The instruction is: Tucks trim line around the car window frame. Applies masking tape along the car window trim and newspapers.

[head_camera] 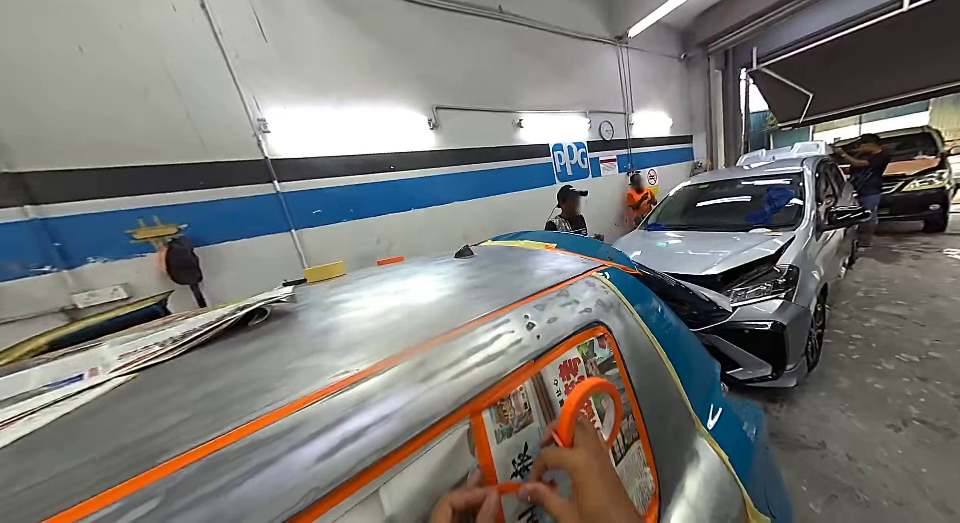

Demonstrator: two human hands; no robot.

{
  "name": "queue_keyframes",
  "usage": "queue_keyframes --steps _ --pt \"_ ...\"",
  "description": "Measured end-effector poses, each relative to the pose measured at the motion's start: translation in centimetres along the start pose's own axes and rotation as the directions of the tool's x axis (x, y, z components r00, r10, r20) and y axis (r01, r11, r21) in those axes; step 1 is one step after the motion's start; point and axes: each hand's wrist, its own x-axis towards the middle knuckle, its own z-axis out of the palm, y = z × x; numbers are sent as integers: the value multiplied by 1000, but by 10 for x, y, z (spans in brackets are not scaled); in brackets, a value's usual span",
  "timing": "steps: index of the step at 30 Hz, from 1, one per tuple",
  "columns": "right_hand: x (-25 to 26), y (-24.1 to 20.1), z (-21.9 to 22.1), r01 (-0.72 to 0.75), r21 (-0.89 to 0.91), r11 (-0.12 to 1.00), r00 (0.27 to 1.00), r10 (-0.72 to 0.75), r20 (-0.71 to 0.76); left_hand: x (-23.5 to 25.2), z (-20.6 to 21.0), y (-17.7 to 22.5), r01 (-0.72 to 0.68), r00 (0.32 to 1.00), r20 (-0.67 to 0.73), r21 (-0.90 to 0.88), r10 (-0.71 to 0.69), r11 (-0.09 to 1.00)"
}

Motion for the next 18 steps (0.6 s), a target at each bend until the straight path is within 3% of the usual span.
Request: queue_keyframes --steps 3,7,13,18 --pt "27 -10 -3 39 -96 995 999 -39 -5 24 -8 2 -48 987 -139 225 80 973" --pt "52 -19 5 -149 -43 988 988 147 -52 41 -4 2 -44 887 -341 609 311 792" --pt "77 -17 15 -228 -75 971 973 225 -46 54 5 0 56 843 -419 691 336 720" --pt "91 -24 14 -314 -165 935 944 325 48 57 12 -5 42 805 -421 744 419 667"
